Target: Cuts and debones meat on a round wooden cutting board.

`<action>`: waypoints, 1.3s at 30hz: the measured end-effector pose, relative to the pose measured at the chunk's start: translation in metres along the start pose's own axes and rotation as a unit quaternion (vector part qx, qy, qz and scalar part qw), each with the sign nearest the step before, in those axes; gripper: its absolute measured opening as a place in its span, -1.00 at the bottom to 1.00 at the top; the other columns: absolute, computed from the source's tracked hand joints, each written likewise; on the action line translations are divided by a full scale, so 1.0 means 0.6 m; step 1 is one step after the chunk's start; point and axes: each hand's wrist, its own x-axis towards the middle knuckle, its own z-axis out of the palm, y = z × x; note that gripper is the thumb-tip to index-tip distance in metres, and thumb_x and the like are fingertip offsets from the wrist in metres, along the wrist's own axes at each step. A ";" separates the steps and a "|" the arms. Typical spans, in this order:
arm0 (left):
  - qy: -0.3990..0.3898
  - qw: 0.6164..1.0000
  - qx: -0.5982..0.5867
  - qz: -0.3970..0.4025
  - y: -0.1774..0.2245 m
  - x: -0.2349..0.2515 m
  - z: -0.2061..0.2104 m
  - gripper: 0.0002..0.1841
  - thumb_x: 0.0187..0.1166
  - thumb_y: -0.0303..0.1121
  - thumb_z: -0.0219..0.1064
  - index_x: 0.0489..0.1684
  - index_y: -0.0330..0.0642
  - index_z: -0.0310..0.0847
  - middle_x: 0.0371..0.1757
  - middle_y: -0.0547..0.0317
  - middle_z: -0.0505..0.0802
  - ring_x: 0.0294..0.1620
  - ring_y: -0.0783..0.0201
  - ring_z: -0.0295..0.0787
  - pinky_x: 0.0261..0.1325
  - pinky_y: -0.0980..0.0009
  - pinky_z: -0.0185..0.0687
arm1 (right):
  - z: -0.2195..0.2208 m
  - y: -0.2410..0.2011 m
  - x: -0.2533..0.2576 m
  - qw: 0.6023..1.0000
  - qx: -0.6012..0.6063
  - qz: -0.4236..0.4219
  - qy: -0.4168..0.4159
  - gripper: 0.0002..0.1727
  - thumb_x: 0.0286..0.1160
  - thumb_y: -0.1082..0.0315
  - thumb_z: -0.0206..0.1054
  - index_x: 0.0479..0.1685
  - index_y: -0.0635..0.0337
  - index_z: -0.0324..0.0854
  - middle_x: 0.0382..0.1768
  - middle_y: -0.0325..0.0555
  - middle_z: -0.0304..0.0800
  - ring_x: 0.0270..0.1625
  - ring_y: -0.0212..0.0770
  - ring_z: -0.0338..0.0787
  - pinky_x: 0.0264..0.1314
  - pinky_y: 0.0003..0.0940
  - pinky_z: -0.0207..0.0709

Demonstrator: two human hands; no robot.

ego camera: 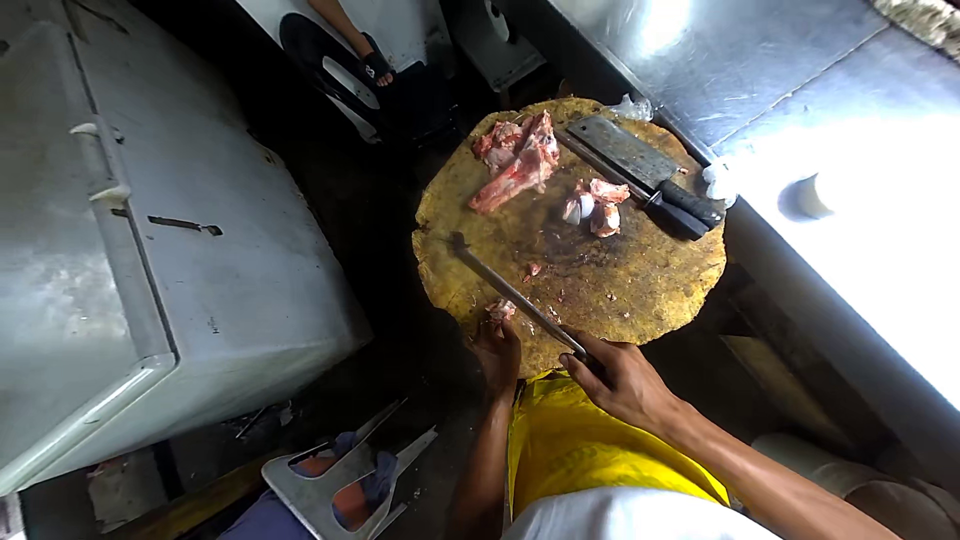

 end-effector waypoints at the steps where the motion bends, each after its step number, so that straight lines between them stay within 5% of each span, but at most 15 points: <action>1: 0.006 1.000 0.005 0.001 0.002 0.001 0.001 -0.69 0.59 -0.42 0.35 0.16 -0.46 0.71 0.01 -0.23 0.89 0.03 -0.04 0.89 0.20 0.01 0.76 | -0.009 -0.017 0.002 0.999 0.016 -0.037 0.037 -0.50 0.75 -0.02 0.15 0.46 0.04 0.67 -0.62 -0.29 0.58 -0.63 -0.38 0.50 -0.55 -0.38 0.45; 6: -0.002 1.000 0.013 -0.026 0.027 -0.003 -0.012 -0.69 0.58 -0.36 0.39 0.06 -0.50 0.73 -0.03 -0.27 0.89 0.08 -0.15 0.87 0.30 -0.06 0.68 | -0.010 -0.053 0.012 0.973 0.059 -0.173 0.141 -0.60 0.69 0.18 0.21 0.29 0.24 0.70 -0.55 -0.19 0.67 -0.59 -0.45 0.54 -0.56 -0.54 0.47; 8: 0.004 1.000 0.029 -0.009 0.021 -0.001 -0.007 -0.69 0.58 -0.37 0.37 0.10 -0.46 0.74 0.00 -0.25 0.89 0.09 -0.13 0.87 0.28 -0.05 0.70 | 0.021 -0.009 0.012 0.993 -0.001 -0.091 0.071 -0.54 0.71 0.12 0.17 0.44 0.13 0.66 -0.56 -0.17 0.70 -0.62 -0.29 0.60 -0.58 -0.31 0.54; 10: -0.026 0.998 0.022 -0.049 0.020 0.006 -0.013 -0.70 0.63 -0.35 0.35 0.19 -0.37 0.74 0.06 -0.16 0.89 0.12 -0.02 0.85 0.31 0.00 0.70 | 0.045 0.033 0.018 0.993 -0.067 0.055 -0.075 -0.44 0.74 0.00 0.06 0.65 -0.06 0.49 -0.43 -0.07 0.78 -0.43 -0.05 0.77 -0.30 0.01 0.67; 12: -0.030 0.996 0.007 -0.079 0.006 0.020 -0.017 -0.68 0.58 -0.40 0.38 0.25 -0.31 0.72 0.07 -0.10 0.90 0.11 0.08 0.87 0.31 0.07 0.73 | 0.051 0.056 0.021 0.984 -0.070 0.118 -0.118 -0.40 0.74 -0.06 0.02 0.71 -0.13 0.43 -0.44 -0.10 0.75 -0.39 -0.05 0.77 -0.23 0.03 0.66; 20: -0.071 0.994 -0.046 -0.076 0.005 0.018 -0.018 -0.56 0.53 -0.32 0.45 0.35 -0.31 0.64 0.08 -0.04 0.90 0.10 0.21 0.87 0.32 0.18 0.74 | 0.008 0.056 -0.001 0.978 -0.099 0.113 -0.145 -0.41 0.73 -0.13 0.01 0.69 -0.26 0.45 -0.44 -0.11 0.75 -0.37 -0.04 0.77 -0.21 0.04 0.64; 26: -0.064 0.995 0.003 -0.071 0.015 0.013 -0.019 -0.65 0.47 -0.33 0.50 0.17 -0.27 0.76 0.04 -0.05 0.91 0.10 0.09 0.86 0.33 0.04 0.70 | -0.003 0.047 -0.026 0.980 -0.066 0.116 -0.145 -0.43 0.71 -0.18 0.05 0.64 -0.31 0.50 -0.48 -0.18 0.72 -0.43 -0.13 0.73 -0.29 -0.01 0.62; 30: -0.048 0.998 0.004 -0.042 0.009 0.006 -0.014 -0.66 0.48 -0.39 0.41 0.19 -0.32 0.73 0.07 -0.10 0.89 0.11 0.02 0.86 0.28 0.00 0.70 | -0.019 0.009 -0.005 0.998 0.003 0.044 -0.045 -0.47 0.72 -0.12 0.12 0.52 -0.12 0.62 -0.62 -0.34 0.59 -0.61 -0.36 0.54 -0.49 -0.28 0.51; 35: -0.036 0.997 -0.022 -0.057 0.018 0.007 -0.013 -0.63 0.46 -0.41 0.44 0.22 -0.35 0.71 0.00 -0.11 0.91 0.03 0.06 0.90 0.20 0.05 0.78 | -0.045 -0.069 0.030 0.970 0.110 -0.177 0.126 -0.58 0.73 0.15 0.21 0.29 0.28 0.68 -0.62 -0.32 0.58 -0.63 -0.60 0.44 -0.59 -0.66 0.38; 37: -0.051 0.995 -0.002 -0.083 0.032 0.008 -0.022 -0.60 0.46 -0.40 0.44 0.26 -0.36 0.69 0.00 -0.15 0.90 0.05 0.00 0.88 0.23 0.00 0.74 | -0.028 -0.062 0.039 0.956 0.117 -0.223 0.150 -0.61 0.73 0.19 0.18 0.30 0.26 0.65 -0.58 -0.26 0.61 -0.61 -0.57 0.49 -0.55 -0.65 0.45; 39: -0.045 0.997 0.017 -0.066 0.037 0.009 -0.022 -0.61 0.46 -0.39 0.43 0.23 -0.38 0.71 -0.01 -0.16 0.91 0.03 -0.03 0.89 0.22 -0.03 0.73 | 0.006 -0.016 0.032 0.978 0.055 -0.168 0.111 -0.57 0.70 0.16 0.18 0.37 0.21 0.65 -0.57 -0.22 0.69 -0.63 -0.43 0.59 -0.58 -0.45 0.55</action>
